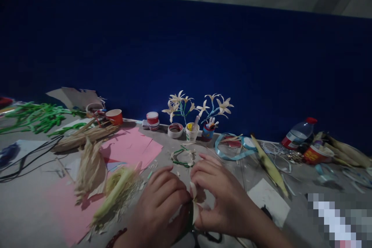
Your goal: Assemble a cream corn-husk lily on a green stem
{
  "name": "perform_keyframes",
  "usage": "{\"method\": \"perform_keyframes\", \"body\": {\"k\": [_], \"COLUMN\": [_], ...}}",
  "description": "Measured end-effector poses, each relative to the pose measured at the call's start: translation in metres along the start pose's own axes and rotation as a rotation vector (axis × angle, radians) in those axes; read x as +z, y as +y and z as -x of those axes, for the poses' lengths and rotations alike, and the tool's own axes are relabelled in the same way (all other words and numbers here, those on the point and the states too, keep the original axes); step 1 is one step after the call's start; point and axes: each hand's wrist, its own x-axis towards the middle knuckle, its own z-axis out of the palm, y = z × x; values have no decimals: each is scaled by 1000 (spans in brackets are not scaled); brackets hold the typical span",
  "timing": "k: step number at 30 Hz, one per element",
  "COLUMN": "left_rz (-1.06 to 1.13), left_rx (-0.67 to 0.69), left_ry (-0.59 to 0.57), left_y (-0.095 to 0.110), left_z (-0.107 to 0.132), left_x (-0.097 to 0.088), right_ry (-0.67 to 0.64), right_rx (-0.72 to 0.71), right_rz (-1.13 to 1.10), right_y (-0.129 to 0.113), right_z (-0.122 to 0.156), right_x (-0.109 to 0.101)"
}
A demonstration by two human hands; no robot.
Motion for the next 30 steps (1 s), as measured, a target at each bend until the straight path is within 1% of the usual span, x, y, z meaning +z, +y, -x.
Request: {"method": "perform_keyframes", "body": {"k": [4,11,14,17,18,20,22,24,26,27,28,30], "left_rz": [-13,-37,23,139,204,356,493,583,636,648,655,660], "left_rx": [-27,-66,-94,-175,-231,-388,-565,-672,-700,-695,-686,-657], "left_ry": [61,-7,13,46,31,-28,-75,-82,-89,-88,-85,-75], "left_y": [0,1,0,-4,-5,-8,-11,-14,-17,-18,-20,-22], "left_z": [4,3,4,5,5,4,1,0,0,1,2,5], "left_x": [6,4,7,6,5,0,-4,-6,-4,-2,0,2], "right_ry": [54,28,-12,-22,-11,66,194,311,446,503,547,581], "right_rx": [8,69,122,230,285,415,547,673,753,764,768,746], "right_rz": [-24,28,26,-6,-47,-237,-569,-855,-1014,-1064,-1093,-1096], "right_y": [-1,-7,-10,-9,-7,-3,0,-1,-7,-10,-12,-16], "right_z": [-2,-7,-7,0,3,11,18,21,21,19,18,15], "right_x": [-1,0,-5,-11,-11,-4,12,33,52,59,64,68]}}
